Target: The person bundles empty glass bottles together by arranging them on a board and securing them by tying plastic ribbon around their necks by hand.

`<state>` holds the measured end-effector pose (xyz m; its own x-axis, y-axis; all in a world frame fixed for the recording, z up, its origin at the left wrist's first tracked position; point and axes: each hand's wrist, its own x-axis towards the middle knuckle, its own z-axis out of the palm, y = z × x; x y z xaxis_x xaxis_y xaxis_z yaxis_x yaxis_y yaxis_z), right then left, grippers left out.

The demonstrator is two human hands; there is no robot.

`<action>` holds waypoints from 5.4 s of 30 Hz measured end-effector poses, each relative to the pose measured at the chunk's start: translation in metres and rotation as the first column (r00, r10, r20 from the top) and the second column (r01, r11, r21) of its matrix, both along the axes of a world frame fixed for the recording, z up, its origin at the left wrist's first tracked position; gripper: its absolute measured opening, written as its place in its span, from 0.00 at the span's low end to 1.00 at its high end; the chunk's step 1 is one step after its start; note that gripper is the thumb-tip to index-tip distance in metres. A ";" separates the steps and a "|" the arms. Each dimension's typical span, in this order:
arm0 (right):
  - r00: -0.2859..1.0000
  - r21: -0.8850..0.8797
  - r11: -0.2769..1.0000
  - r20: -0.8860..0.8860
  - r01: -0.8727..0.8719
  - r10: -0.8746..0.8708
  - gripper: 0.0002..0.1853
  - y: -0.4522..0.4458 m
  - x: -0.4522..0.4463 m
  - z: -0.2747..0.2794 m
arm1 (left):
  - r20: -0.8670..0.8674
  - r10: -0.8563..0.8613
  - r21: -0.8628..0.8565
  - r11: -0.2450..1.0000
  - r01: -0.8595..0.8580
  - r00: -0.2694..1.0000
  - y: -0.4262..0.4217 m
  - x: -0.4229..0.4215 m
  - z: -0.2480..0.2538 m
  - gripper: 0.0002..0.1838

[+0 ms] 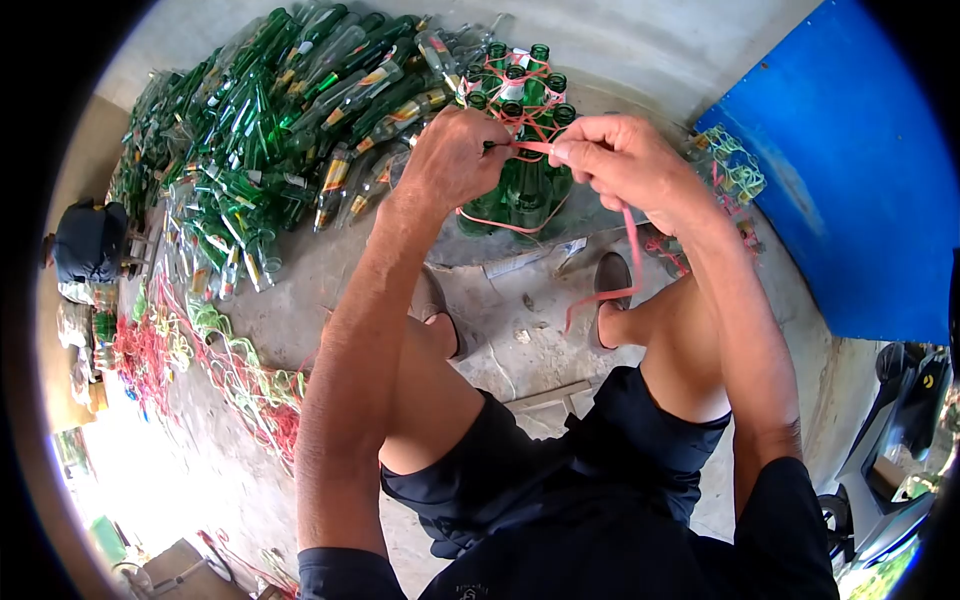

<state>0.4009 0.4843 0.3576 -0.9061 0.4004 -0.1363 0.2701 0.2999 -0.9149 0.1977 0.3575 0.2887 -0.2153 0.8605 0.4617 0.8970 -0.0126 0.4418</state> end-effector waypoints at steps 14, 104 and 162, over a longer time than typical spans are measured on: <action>0.976 0.035 0.999 -0.215 0.031 -0.023 0.14 0.017 -0.046 -0.023 | 0.329 0.130 -0.181 0.981 -0.072 0.935 0.004 -0.007 0.004 0.09; 0.946 -0.157 0.941 0.178 0.298 -0.270 0.06 0.025 -0.095 -0.052 | 0.465 0.147 -0.217 0.975 -0.049 0.873 0.007 -0.021 -0.010 0.10; 0.989 0.703 0.698 -0.139 0.139 -0.057 0.10 0.003 -0.078 -0.058 | 0.680 0.253 -0.258 0.961 -0.098 0.688 0.006 -0.013 -0.005 0.14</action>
<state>0.3228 0.4869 0.2992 -0.8479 0.4286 0.3122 0.2570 0.8472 -0.4650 0.1846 0.3630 0.2841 -0.5643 0.8239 -0.0517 0.3008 0.2636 0.9165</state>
